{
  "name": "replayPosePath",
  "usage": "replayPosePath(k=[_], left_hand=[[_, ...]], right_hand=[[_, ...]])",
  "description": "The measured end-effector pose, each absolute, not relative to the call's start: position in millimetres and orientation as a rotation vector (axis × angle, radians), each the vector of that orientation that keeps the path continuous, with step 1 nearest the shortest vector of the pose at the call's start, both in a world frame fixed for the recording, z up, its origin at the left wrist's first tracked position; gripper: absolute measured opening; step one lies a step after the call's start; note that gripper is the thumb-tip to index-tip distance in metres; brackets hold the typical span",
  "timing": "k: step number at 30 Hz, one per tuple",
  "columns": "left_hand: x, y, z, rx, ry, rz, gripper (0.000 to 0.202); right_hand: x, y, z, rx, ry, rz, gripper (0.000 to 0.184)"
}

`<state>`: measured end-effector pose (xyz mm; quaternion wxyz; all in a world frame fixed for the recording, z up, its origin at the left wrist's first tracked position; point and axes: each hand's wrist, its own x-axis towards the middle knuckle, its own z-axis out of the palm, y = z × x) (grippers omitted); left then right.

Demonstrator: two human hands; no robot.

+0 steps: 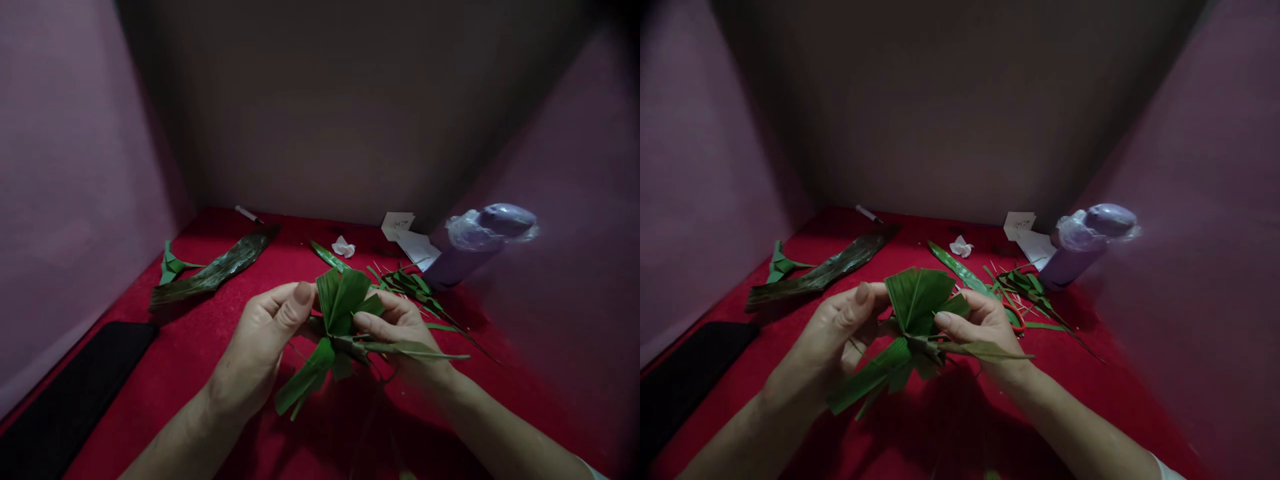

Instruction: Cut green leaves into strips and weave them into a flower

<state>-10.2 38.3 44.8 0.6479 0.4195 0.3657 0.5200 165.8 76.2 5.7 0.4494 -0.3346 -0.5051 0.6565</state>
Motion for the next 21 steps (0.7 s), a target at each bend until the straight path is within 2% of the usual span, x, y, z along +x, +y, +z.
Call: replayPosePath(k=[2, 5, 10, 21], left_hand=[[-10, 38, 46, 0.95, 0.78, 1.211, 0.043], [-11, 38, 44, 0.938, 0.847, 1.177, 0.033], [-11, 41, 37, 0.904, 1.02, 1.095, 0.028], [-8, 46, 36, 0.94, 1.094, 0.999, 0.026]], right_hand=[[166, 76, 7, -0.824, -1.248, 1.631, 0.012], [164, 74, 12, -0.845, -1.234, 1.623, 0.015], [165, 71, 15, -0.869, -1.268, 1.662, 0.017], [172, 72, 14, -0.805, -1.282, 1.846, 0.017]])
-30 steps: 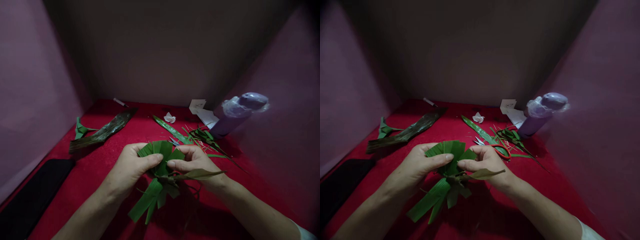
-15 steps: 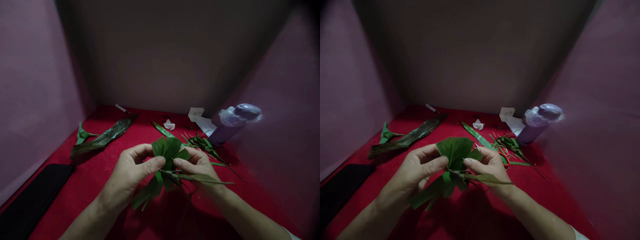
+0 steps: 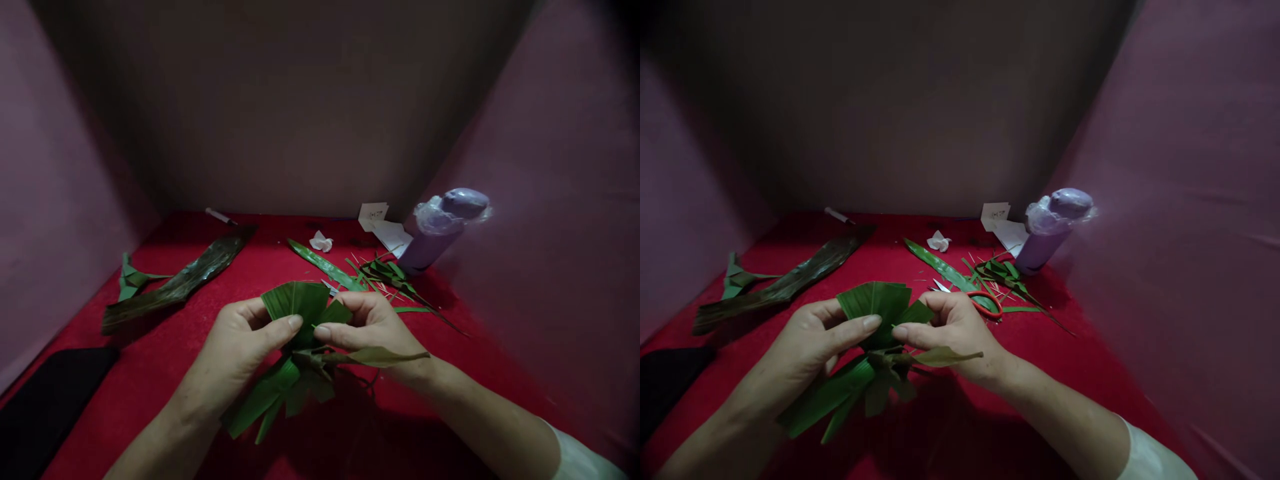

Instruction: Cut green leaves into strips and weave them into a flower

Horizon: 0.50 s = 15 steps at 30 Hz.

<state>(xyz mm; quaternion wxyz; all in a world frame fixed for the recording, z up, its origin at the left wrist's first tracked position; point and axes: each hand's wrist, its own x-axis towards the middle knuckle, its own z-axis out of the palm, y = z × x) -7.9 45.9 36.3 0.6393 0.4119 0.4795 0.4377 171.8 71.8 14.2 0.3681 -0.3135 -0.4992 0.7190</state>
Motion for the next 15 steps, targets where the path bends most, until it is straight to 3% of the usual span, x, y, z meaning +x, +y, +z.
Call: replayPosePath(k=[15], left_hand=[[-8.5, 46.4, 28.2, 0.952, 1.02, 0.969, 0.022]], right_hand=[[173.6, 74.2, 15.4, -0.895, -1.296, 1.955, 0.021]])
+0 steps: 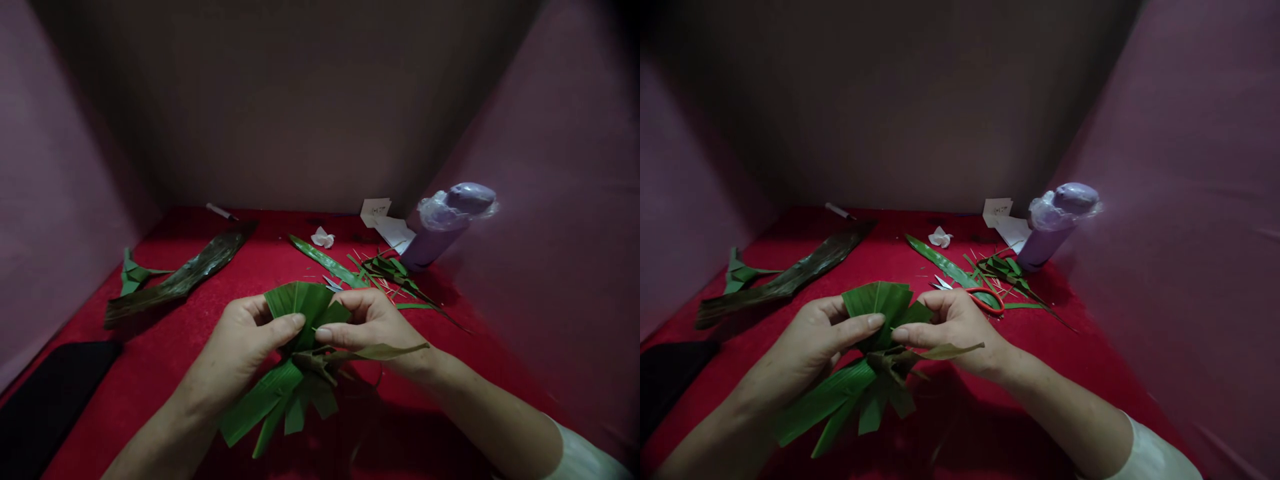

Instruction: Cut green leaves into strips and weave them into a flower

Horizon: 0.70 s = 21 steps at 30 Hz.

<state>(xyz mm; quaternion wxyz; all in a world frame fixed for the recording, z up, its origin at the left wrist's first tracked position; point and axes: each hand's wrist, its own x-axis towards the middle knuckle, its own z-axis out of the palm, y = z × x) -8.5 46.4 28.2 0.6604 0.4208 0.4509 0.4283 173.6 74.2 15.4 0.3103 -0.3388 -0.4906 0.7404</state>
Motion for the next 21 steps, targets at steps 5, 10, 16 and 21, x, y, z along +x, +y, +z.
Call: replayPosePath(k=[5, 10, 16, 21], left_hand=[[-7.3, 45.8, 30.8, 0.934, 1.043, 0.966, 0.023], [-7.8, 45.6, 31.7, 0.933, 1.018, 0.96, 0.024], [-9.2, 43.9, 28.4, 0.97, 1.002, 0.967, 0.027], [-9.2, 44.6, 28.2, 0.982, 1.002, 0.963, 0.027]], right_hand=[[172.3, 72.1, 18.1, -0.926, -1.245, 1.991, 0.023], [172.3, 73.0, 18.6, -0.907, -1.234, 1.977, 0.023], [173.6, 73.7, 16.8, -0.877, -1.247, 1.968, 0.027], [173.5, 75.7, 14.4, -0.882, -1.277, 1.954, 0.03]])
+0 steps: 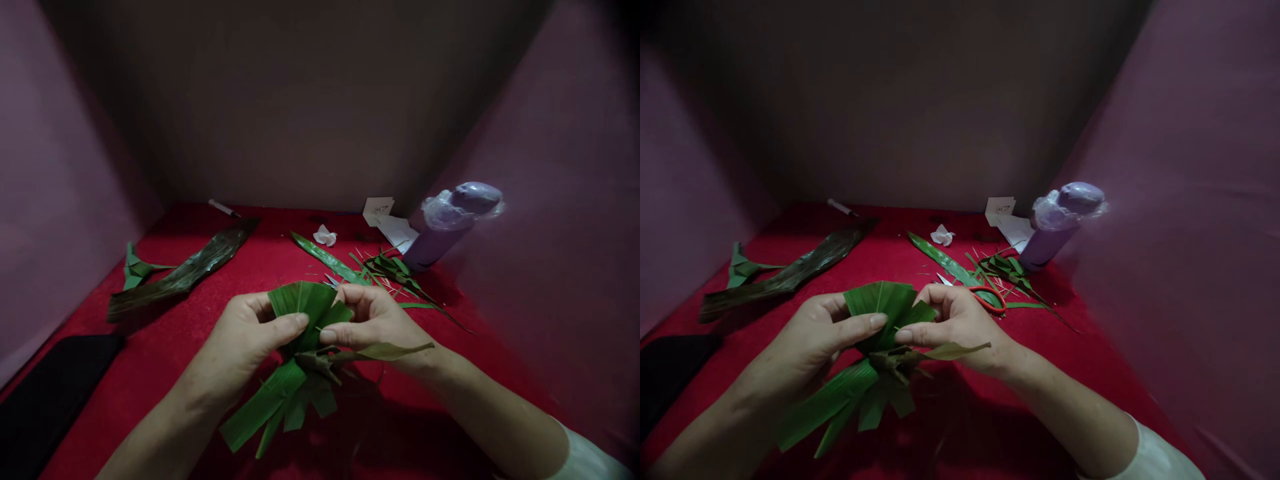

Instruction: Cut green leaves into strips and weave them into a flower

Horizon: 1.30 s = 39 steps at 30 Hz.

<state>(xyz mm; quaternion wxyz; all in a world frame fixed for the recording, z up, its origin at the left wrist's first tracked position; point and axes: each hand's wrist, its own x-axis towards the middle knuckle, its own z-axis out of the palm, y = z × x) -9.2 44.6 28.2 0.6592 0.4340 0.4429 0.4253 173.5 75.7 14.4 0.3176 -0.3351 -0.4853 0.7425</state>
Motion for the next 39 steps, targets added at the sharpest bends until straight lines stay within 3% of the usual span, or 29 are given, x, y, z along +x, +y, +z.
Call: replayPosePath(k=[12, 39], left_hand=[[-9.5, 44.1, 28.9, 0.939, 0.995, 0.985, 0.022], [-10.6, 47.4, 26.2, 0.988, 1.011, 0.92, 0.026]], right_hand=[[175.3, 74.4, 16.8, -0.838, -1.33, 1.982, 0.02], [174.3, 72.3, 11.0, -0.891, -1.282, 1.984, 0.022]])
